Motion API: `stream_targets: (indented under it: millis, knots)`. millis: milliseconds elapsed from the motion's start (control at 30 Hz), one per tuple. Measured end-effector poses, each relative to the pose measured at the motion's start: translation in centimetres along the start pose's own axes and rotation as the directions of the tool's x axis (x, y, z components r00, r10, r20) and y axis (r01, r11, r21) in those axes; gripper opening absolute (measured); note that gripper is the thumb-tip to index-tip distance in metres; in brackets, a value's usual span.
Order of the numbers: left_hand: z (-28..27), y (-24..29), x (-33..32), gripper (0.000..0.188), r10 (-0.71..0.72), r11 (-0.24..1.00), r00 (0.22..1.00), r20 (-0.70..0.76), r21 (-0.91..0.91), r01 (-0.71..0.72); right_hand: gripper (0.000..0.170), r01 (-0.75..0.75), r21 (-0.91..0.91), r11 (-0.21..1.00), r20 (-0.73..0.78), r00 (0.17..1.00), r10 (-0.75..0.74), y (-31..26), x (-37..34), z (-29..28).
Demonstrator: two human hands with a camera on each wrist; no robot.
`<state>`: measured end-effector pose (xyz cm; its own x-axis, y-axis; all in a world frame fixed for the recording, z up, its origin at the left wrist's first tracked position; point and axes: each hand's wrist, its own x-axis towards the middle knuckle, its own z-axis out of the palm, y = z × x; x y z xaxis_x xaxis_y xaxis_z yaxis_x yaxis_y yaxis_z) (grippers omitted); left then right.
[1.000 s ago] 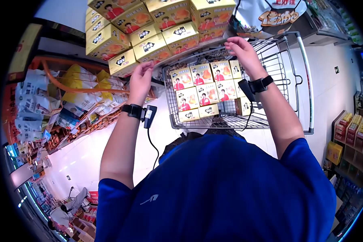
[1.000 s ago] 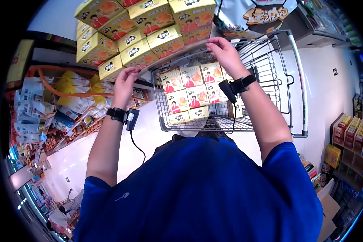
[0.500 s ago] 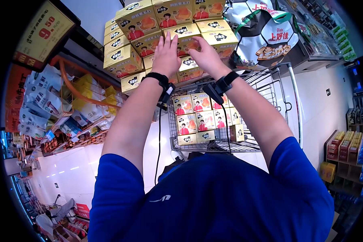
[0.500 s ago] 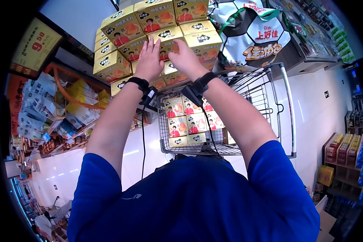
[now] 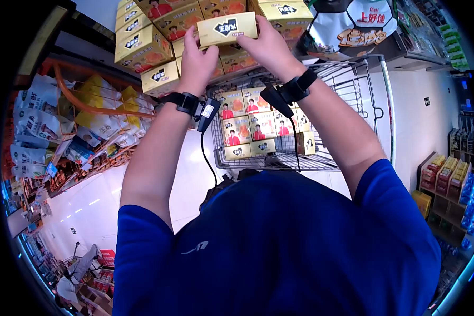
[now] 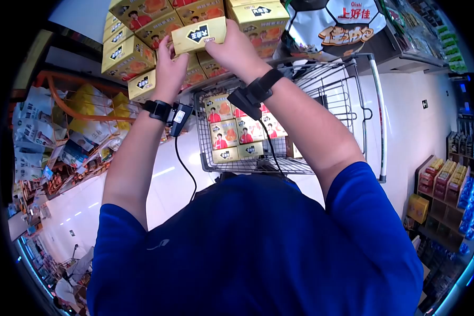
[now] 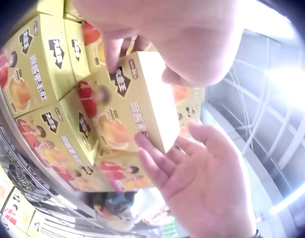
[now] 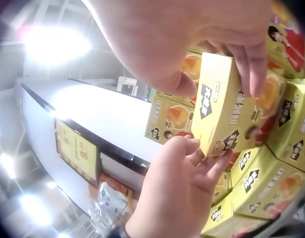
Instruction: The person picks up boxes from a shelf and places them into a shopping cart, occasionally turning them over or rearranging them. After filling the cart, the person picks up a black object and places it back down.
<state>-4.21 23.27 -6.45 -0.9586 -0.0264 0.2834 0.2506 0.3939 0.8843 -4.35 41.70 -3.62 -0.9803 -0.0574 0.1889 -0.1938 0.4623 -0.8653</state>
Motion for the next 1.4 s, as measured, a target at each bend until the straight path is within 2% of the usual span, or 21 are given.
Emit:
stream_targets:
  millis: [33, 100, 167, 200, 300, 367, 433, 500, 567, 600, 633, 700, 833, 1033, 1100, 1133, 1167, 1200, 1300, 1367, 1400]
  knots:
    - [0.0, 0.1, -0.7, 0.073, 0.059, 0.998, 0.998, -0.012, 0.034, -0.058, 0.064, -0.019, 0.034, 0.999, 0.044, 0.999, 0.017, -1.1, -0.9, -1.0]
    - [-0.9, 2.9, -3.2, 0.076, 0.179, 0.914, 0.984, -0.019, 0.374, -0.159, 0.058, -0.131, 0.152, 0.980, 0.144, 0.984, 0.109, -1.4, -3.0, -2.8]
    - [-1.8, 4.0, -5.7, 0.078, 0.268, 0.898, 0.961, 0.061, 0.346, -0.272, 0.057, -0.080, 0.230, 0.970, 0.149, 0.988, 0.046, -2.5, -6.1, -5.0]
    - [-1.6, 4.1, -7.1, 0.078, 0.152, 0.943, 0.981, 0.124, 0.279, -0.182, 0.057, -0.286, 0.206, 0.936, 0.217, 0.946, 0.242, -3.0, -7.6, -6.3]
    - [1.1, 3.8, -11.9, 0.075, -0.007, 0.990, 0.938, 0.348, 0.137, -0.043, 0.054, -0.540, 0.160, 0.827, 0.333, 0.818, 0.469, -0.3, -11.9, -8.0]
    - [4.5, 0.5, -14.8, 0.076, 0.027, 0.996, 0.905, 0.425, 0.061, -0.059, 0.053, -0.603, 0.069, 0.795, 0.308, 0.771, 0.558, 5.4, -15.4, -7.8]
    - [7.7, -1.3, -16.8, 0.072, -0.252, 0.965, 0.772, 0.584, 0.092, 0.246, 0.049, -0.775, 0.014, 0.632, 0.369, 0.592, 0.717, 7.8, -18.1, -8.2]
    - [11.0, -4.0, -17.9, 0.061, -0.358, 0.803, 0.477, 0.803, 0.004, 0.596, 0.050, -0.860, -0.142, 0.490, 0.408, 0.400, 0.821, 13.4, -20.7, -8.3]
    - [13.9, -4.8, -19.4, 0.044, -0.436, 0.641, 0.312, 0.844, 0.049, 0.766, 0.051, -0.892, -0.145, 0.429, 0.416, 0.338, 0.844, 16.2, -22.5, -8.5]
    - [15.4, -6.0, -20.3, 0.043, -0.476, 0.632, 0.238, 0.846, 0.141, 0.762, 0.048, -0.885, -0.094, 0.457, 0.400, 0.386, 0.831, 18.7, -23.7, -8.2]
    - [16.7, -6.3, -21.1, 0.040, -0.526, 0.611, 0.202, 0.826, 0.203, 0.765, 0.047, -0.874, -0.044, 0.483, 0.383, 0.432, 0.816, 19.9, -24.4, -8.1]
    - [20.1, -10.1, -24.1, 0.039, -0.541, 0.586, 0.205, 0.815, 0.191, 0.787, 0.050, -0.912, -0.079, 0.402, 0.404, 0.340, 0.849, 22.6, -24.9, -8.4]
    - [23.5, -10.6, -25.2, 0.042, -0.553, 0.454, 0.058, 0.831, 0.241, 0.858, 0.052, -0.882, -0.328, 0.338, 0.419, 0.185, 0.889, 29.7, -25.3, -7.7]
    - [26.6, -14.6, -27.0, 0.048, -0.632, 0.410, 0.003, 0.775, 0.332, 0.850, 0.048, -0.916, -0.302, 0.264, 0.508, 0.080, 0.857, 37.9, -27.6, -5.0]
    - [27.6, -16.6, -28.1, 0.037, -0.670, 0.343, -0.016, 0.743, 0.328, 0.880, 0.051, -0.887, -0.397, 0.234, 0.496, 0.008, 0.869, 38.7, -27.3, -4.2]
    - [27.8, -17.1, -28.5, 0.037, -0.677, 0.330, -0.025, 0.736, 0.334, 0.883, 0.051, -0.838, -0.440, 0.322, 0.525, 0.051, 0.849, 39.5, -27.5, -3.7]
    - [28.1, -17.6, -28.7, 0.035, -0.673, 0.352, 0.032, 0.739, 0.282, 0.893, 0.051, -0.780, -0.474, 0.409, 0.558, 0.094, 0.825, 40.0, -27.5, -3.2]
    - [28.2, -17.8, -28.7, 0.032, -0.667, 0.376, 0.089, 0.739, 0.231, 0.898, 0.048, -0.706, -0.567, 0.424, 0.558, 0.049, 0.828, 36.5, -24.4, -4.3]
    - [28.0, -17.0, -27.1, 0.028, -0.752, 0.416, 0.070, 0.655, 0.391, 0.821, 0.048, -0.793, -0.474, 0.382, 0.636, -0.008, 0.771, 39.1, -24.9, -3.2]
    - [27.9, -18.6, -27.6, 0.024, -0.784, 0.478, 0.154, 0.601, 0.427, 0.768, 0.043, -0.885, -0.303, 0.354, 0.685, 0.055, 0.726, 41.7, -27.0, -1.4]
    - [27.6, -18.0, -26.4, 0.032, -0.795, 0.443, 0.124, 0.594, 0.427, 0.789, 0.043, -0.889, -0.326, 0.321, 0.663, 0.027, 0.748, 41.8, -27.0, -1.2]
